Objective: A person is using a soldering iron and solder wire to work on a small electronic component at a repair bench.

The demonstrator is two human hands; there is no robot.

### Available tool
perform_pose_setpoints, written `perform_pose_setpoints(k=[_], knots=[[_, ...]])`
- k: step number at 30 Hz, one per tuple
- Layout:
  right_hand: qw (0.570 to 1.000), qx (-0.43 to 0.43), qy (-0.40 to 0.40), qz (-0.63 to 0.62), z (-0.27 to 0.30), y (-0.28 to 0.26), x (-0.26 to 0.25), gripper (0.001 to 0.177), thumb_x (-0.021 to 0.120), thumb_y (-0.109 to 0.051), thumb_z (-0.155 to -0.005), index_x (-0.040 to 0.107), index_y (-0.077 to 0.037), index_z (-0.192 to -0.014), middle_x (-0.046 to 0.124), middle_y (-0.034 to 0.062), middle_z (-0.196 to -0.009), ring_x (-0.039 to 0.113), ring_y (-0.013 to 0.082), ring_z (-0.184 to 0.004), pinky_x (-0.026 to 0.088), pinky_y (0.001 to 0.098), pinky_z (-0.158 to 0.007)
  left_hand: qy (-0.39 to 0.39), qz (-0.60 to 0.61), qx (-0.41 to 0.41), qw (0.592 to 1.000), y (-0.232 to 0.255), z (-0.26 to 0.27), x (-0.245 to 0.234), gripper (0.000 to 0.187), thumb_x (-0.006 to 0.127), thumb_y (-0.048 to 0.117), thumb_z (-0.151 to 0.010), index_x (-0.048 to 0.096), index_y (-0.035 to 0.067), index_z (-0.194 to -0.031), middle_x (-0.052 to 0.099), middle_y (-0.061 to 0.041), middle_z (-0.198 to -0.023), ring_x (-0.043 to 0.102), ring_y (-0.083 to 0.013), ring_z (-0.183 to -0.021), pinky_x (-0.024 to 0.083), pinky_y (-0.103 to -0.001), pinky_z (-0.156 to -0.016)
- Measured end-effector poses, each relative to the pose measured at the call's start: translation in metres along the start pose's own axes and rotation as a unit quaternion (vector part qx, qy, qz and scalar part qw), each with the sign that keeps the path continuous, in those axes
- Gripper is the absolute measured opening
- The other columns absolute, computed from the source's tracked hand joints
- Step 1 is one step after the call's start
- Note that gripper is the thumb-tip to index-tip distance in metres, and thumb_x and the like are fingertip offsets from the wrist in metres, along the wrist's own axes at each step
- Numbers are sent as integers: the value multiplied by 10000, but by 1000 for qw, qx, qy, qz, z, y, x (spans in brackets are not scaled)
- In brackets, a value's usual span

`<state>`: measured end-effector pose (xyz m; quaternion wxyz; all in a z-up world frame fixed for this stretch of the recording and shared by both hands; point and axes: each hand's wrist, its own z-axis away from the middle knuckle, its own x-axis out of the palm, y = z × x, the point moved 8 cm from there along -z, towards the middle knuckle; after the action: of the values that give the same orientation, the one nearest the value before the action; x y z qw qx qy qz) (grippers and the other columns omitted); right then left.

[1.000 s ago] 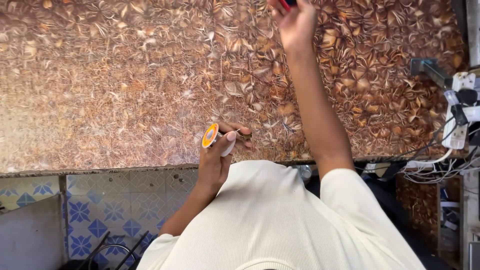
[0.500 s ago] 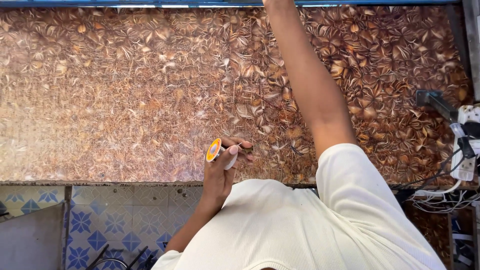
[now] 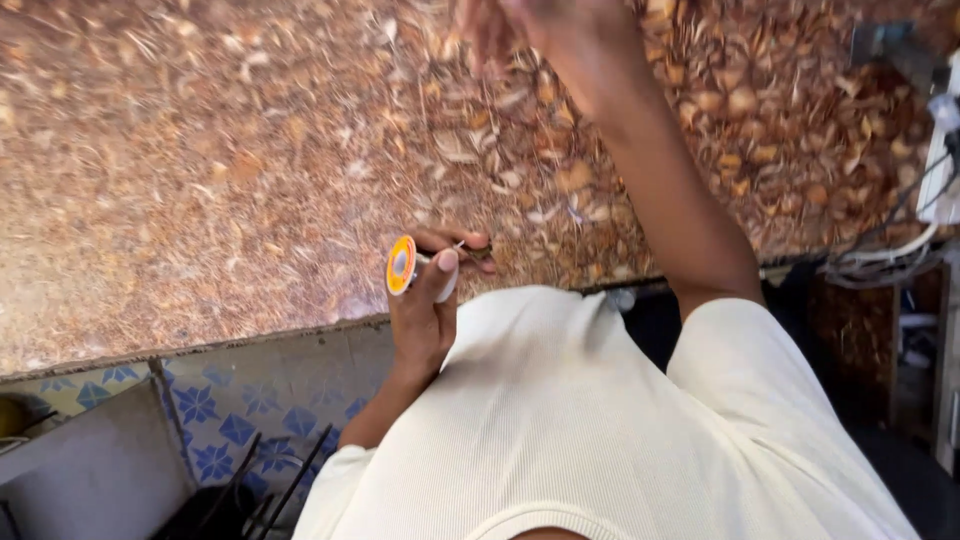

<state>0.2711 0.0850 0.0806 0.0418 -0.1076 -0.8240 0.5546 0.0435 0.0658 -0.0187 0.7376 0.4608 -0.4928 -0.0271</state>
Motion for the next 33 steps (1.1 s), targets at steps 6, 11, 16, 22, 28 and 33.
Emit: perform_pose_setpoints(k=[6,11,16,22,28,33], knots=[[985,96,53,130,131,-23,24,365,545,-410,-1078,617,-84,-1225,618,106,-1203,627,185,-996,582,287,-872,-64,-43,-26,997,-3,1,43,184,687,156,-983,591,3,-943,687,-206,-1068,723,-312,-834,632,-417,-789],[981,115,88,126,163,-50,40,414,625,-428,-998,631,-75,-1215,614,130,-1260,615,275,-1229,514,422,-1115,-142,-99,-52,983,3,3,82,280,673,297,-1006,577,39,-950,700,-200,-1063,738,-276,-852,643,-398,-831],[989,87,109,51,179,-52,46,381,665,-396,-964,637,-59,-1139,630,162,-1169,633,275,-1130,513,378,-1033,-176,-140,-51,973,0,11,91,313,651,347,-1020,565,50,-975,716,-188,-1092,743,-251,-861,627,-359,-849],[993,60,93,-50,183,-39,46,285,682,-360,-988,632,-94,-1078,628,136,-1095,641,260,-1062,533,377,-1008,-200,-93,-54,974,2,19,96,230,636,237,-1038,550,30,-989,681,-257,-1136,731,-323,-932,639,-415,-907],[989,33,67,-125,184,-33,50,238,732,-306,-963,621,-141,-1093,630,103,-1053,624,242,-1042,513,399,-992,-237,-90,-21,967,8,23,102,230,634,238,-1044,551,29,-1001,686,-249,-1123,749,-343,-916,655,-445,-882],[990,-30,106,-83,179,-49,47,331,762,-277,-923,576,-135,-1158,627,106,-1092,636,261,-1074,549,388,-1001,-273,-122,17,954,15,26,109,251,624,256,-1038,553,49,-916,683,-227,-1129,761,-321,-920,665,-388,-846]])
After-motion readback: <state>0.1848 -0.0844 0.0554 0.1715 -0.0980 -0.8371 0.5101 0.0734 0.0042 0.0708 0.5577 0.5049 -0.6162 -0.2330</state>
